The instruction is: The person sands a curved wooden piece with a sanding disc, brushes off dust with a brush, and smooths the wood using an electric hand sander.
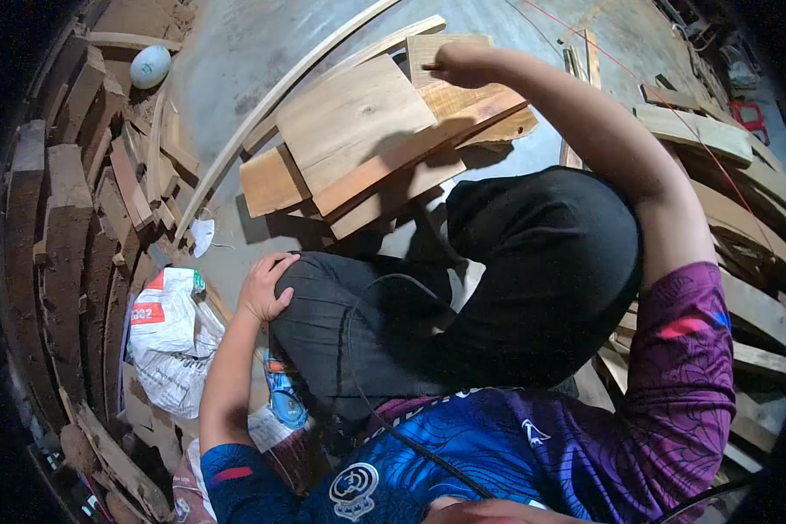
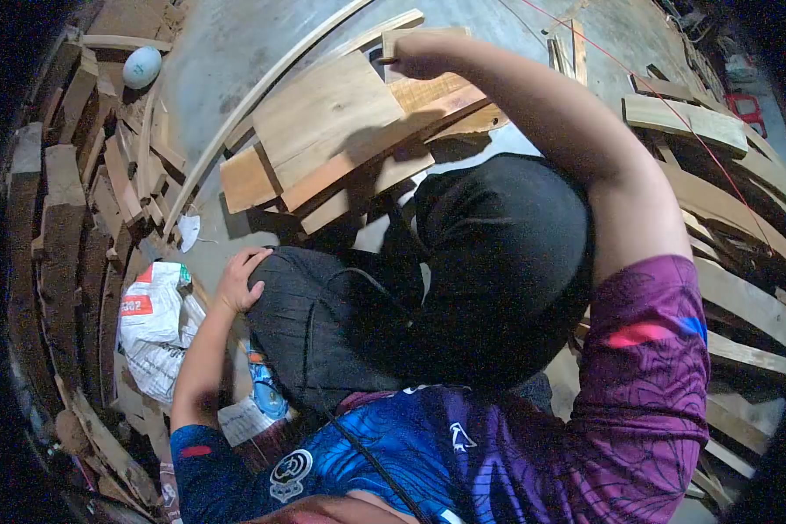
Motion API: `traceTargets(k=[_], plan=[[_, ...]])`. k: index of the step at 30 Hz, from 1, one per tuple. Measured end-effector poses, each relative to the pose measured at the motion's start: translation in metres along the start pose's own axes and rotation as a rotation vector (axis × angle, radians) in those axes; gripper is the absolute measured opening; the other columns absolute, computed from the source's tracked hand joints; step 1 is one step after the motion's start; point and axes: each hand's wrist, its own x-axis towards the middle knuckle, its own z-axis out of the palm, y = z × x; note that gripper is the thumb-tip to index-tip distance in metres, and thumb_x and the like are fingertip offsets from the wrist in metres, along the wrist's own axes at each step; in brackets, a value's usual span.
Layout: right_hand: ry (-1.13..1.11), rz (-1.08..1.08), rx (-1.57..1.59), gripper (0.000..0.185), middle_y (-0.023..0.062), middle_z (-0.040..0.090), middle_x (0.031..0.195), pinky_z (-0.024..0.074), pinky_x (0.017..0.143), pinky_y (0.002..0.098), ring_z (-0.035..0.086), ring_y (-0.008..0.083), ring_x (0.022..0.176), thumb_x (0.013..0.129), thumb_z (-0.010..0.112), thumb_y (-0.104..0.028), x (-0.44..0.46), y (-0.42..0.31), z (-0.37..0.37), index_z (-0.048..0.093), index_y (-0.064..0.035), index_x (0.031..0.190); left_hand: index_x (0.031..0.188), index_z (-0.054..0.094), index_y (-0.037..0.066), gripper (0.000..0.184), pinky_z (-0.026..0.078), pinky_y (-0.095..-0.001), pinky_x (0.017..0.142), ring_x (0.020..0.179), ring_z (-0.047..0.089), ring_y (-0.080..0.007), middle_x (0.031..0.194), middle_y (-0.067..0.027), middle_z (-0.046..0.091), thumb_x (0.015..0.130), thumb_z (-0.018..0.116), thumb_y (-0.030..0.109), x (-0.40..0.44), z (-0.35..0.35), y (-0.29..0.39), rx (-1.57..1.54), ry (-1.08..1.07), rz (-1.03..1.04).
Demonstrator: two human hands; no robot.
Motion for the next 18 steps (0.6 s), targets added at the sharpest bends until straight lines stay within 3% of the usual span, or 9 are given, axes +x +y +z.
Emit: traceTargets(k=[3, 5, 7, 8, 9, 10, 13, 16, 18], plan=[[-0.131, -0.138, -0.04, 0.024, 0.0233, 0.073, 0.095, 0.0545, 0.077, 0.044, 0.071, 0.0315, 0.085, 0.09, 0.076, -0.024, -0.007, 0.039, 0.024, 0.074, -0.0021, 0.098, 0.134, 0.062, 0.008, 0.067, 0.045, -0.0477, 0.104, 0.119, 0.058, -0.0375, 0.127, -0.0158, 0.061, 0.082, 0.058, 0.05, 0.0, -0.002, 0.002, -0.018, -0.002, 0.005], [-0.166, -0.186, 0.049, 0.049, 0.0143, 0.076, 0.105, 0.056, 0.092, 0.0454, 0.071, 0.0328, 0.105, 0.079, 0.087, -0.034, -0.02, 0.052, 0.056, 0.073, -0.0103, 0.12, 0.134, 0.062, 0.008, 0.067, 0.044, -0.0479, 0.105, 0.119, 0.058, -0.0377, 0.126, -0.0161, 0.061, 0.083, 0.057, 0.05, 0.0, 0.0, 0.0, -0.007, -0.007, -0.005], [-0.358, -0.068, -0.091, 0.088, 0.023, 0.053, 0.148, 0.0553, 0.099, 0.0475, 0.068, 0.0407, 0.113, 0.074, 0.09, -0.036, -0.034, 0.026, 0.062, 0.05, -0.0133, 0.149, 0.134, 0.062, 0.007, 0.068, 0.044, -0.0477, 0.105, 0.119, 0.058, -0.0379, 0.127, -0.0165, 0.061, 0.083, 0.056, 0.052, 0.003, -0.002, -0.001, -0.032, -0.005, -0.021], [-0.437, -0.044, -0.255, 0.091, 0.0252, 0.041, 0.156, 0.0561, 0.098, 0.0496, 0.067, 0.0422, 0.115, 0.079, 0.086, -0.035, -0.039, 0.009, 0.058, 0.041, -0.0143, 0.155, 0.134, 0.063, 0.007, 0.068, 0.044, -0.0476, 0.105, 0.119, 0.058, -0.0381, 0.126, -0.0166, 0.061, 0.083, 0.056, 0.052, 0.004, -0.003, -0.002, -0.032, -0.013, -0.004], [-0.311, -0.014, -0.378, 0.084, 0.0174, 0.051, 0.139, 0.0595, 0.086, 0.0478, 0.07, 0.0348, 0.105, 0.081, 0.086, -0.03, -0.041, 0.009, 0.085, 0.046, -0.017, 0.153, 0.133, 0.063, 0.007, 0.068, 0.044, -0.0474, 0.105, 0.119, 0.058, -0.0382, 0.126, -0.0168, 0.061, 0.082, 0.057, 0.051, 0.005, -0.004, -0.003, -0.03, -0.02, 0.013], [-0.32, -0.039, -0.377, 0.066, 0.0171, 0.053, 0.138, 0.06, 0.079, 0.0485, 0.071, 0.0358, 0.102, 0.087, 0.078, -0.025, -0.034, 0.008, 0.095, 0.051, -0.0158, 0.147, 0.133, 0.062, 0.008, 0.066, 0.044, -0.0484, 0.105, 0.118, 0.058, -0.0384, 0.126, -0.0172, 0.061, 0.079, 0.06, 0.046, 0.006, -0.005, -0.003, -0.039, -0.027, 0.007], [-0.302, 0.008, -0.164, 0.036, 0.0122, 0.062, 0.125, 0.0597, 0.077, 0.0486, 0.071, 0.0363, 0.102, 0.095, 0.066, -0.032, -0.031, 0.003, 0.096, 0.066, -0.0145, 0.126, 0.136, 0.061, 0.01, 0.067, 0.044, -0.0511, 0.105, 0.117, 0.058, -0.0404, 0.128, -0.0188, 0.061, 0.073, 0.065, 0.034, 0.0, 0.002, -0.009, -0.028, -0.055, -0.052], [-0.353, 0.016, -0.197, 0.034, 0.0126, 0.073, 0.118, 0.0553, 0.077, 0.0639, 0.072, 0.0362, 0.106, 0.098, 0.06, -0.031, -0.015, 0.017, 0.123, 0.066, -0.0146, 0.127, 0.138, 0.06, 0.013, 0.073, 0.044, -0.0518, 0.105, 0.117, 0.058, -0.0417, 0.13, -0.0199, 0.062, 0.072, 0.065, 0.041, -0.004, 0.013, -0.031, -0.061, -0.058, 0.008], [-0.346, 0.171, -0.217, 0.037, 0.0156, 0.074, 0.113, 0.056, 0.08, 0.0578, 0.073, 0.0384, 0.102, 0.098, 0.058, -0.027, -0.026, -0.01, 0.092, 0.061, -0.0121, 0.132, 0.139, 0.061, 0.014, 0.074, 0.044, -0.0515, 0.105, 0.118, 0.058, -0.0406, 0.13, -0.0189, 0.062, 0.073, 0.062, 0.049, -0.003, 0.012, -0.033, -0.076, -0.072, 0.014]])
